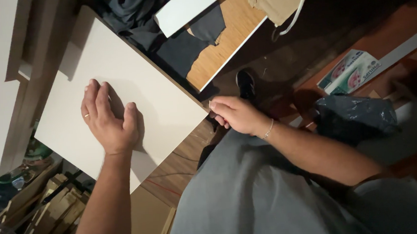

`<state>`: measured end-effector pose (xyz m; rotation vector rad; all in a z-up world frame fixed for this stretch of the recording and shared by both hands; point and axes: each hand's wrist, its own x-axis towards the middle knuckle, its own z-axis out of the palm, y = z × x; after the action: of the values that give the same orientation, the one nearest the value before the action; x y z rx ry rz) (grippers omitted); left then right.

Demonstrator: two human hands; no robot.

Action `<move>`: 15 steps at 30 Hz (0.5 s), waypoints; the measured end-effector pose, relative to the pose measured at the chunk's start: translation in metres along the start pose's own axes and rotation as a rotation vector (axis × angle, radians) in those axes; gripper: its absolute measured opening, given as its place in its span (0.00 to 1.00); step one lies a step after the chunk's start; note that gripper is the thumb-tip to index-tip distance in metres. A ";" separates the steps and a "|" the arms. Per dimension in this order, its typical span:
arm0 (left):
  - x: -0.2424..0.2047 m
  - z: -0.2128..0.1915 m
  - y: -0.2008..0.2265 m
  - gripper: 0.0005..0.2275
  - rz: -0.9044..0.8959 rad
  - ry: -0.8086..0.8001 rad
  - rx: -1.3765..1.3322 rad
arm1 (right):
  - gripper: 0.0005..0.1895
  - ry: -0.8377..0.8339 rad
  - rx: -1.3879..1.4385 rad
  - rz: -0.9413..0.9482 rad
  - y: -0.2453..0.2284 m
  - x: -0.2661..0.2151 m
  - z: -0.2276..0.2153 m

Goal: Trim excess edge banding from wooden panels using a utility knife in a workshop environment.

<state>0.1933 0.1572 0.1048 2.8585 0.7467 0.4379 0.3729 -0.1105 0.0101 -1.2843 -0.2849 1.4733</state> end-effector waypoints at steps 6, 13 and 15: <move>0.000 0.001 0.000 0.29 0.004 0.004 0.007 | 0.15 0.009 -0.026 0.003 0.000 -0.001 -0.001; -0.001 0.003 -0.001 0.28 0.024 0.022 -0.002 | 0.15 0.040 -0.075 0.006 0.003 0.001 0.000; 0.001 0.003 0.001 0.28 0.016 0.029 0.001 | 0.16 0.031 -0.099 -0.009 -0.002 -0.001 0.001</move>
<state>0.1956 0.1567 0.1029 2.8665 0.7290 0.4820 0.3730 -0.1095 0.0128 -1.3824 -0.3462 1.4452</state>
